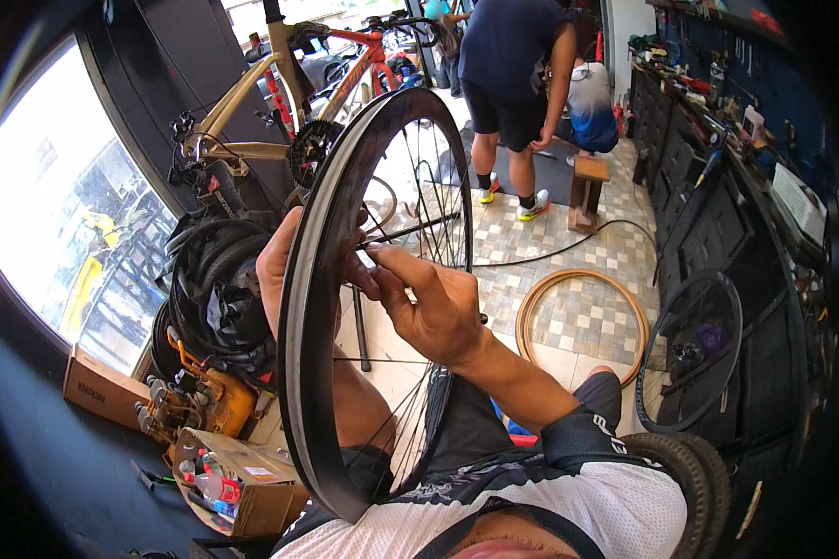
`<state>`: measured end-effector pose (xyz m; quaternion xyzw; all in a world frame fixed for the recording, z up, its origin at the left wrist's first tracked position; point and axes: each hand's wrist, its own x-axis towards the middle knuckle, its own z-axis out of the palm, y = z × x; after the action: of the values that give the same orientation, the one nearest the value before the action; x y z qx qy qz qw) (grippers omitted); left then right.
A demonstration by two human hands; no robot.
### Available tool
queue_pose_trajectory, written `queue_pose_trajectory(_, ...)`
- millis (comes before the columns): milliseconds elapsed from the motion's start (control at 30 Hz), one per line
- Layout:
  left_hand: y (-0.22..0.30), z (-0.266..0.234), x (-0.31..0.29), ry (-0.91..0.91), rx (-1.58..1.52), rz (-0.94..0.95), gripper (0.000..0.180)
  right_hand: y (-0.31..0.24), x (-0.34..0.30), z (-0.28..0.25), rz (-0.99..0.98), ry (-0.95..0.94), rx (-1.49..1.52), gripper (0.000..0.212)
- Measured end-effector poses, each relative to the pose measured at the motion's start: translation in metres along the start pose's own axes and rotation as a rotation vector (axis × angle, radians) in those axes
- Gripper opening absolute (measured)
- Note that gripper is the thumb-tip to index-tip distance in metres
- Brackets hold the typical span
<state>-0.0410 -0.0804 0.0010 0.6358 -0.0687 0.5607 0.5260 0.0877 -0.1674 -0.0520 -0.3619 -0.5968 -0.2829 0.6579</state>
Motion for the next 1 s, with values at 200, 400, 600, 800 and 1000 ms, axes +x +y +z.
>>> queue_pose_trajectory(200,0.007,-0.001,-0.005,0.104,-0.051,-0.124,0.066,-0.004,-0.005,0.003,-0.030,0.064,0.101,0.058)
queue_pose_trajectory(400,-0.017,-0.010,-0.014,-0.049,-0.432,-0.056,0.036,-0.011,-0.015,-0.022,-0.145,-0.115,0.177,0.073)
queue_pose_trajectory(600,-0.015,-0.020,-0.024,-0.128,-0.426,-0.059,0.034,-0.023,-0.011,-0.018,-0.141,-0.191,0.211,0.066)
queue_pose_trajectory(800,-0.019,-0.024,-0.024,-0.224,-0.340,0.067,0.016,-0.029,-0.009,-0.016,-0.075,-0.252,0.169,0.063)
queue_pose_trajectory(1000,-0.026,-0.031,-0.029,-0.186,-0.442,0.073,0.023,-0.038,0.001,-0.021,0.027,-0.348,-0.009,0.040)
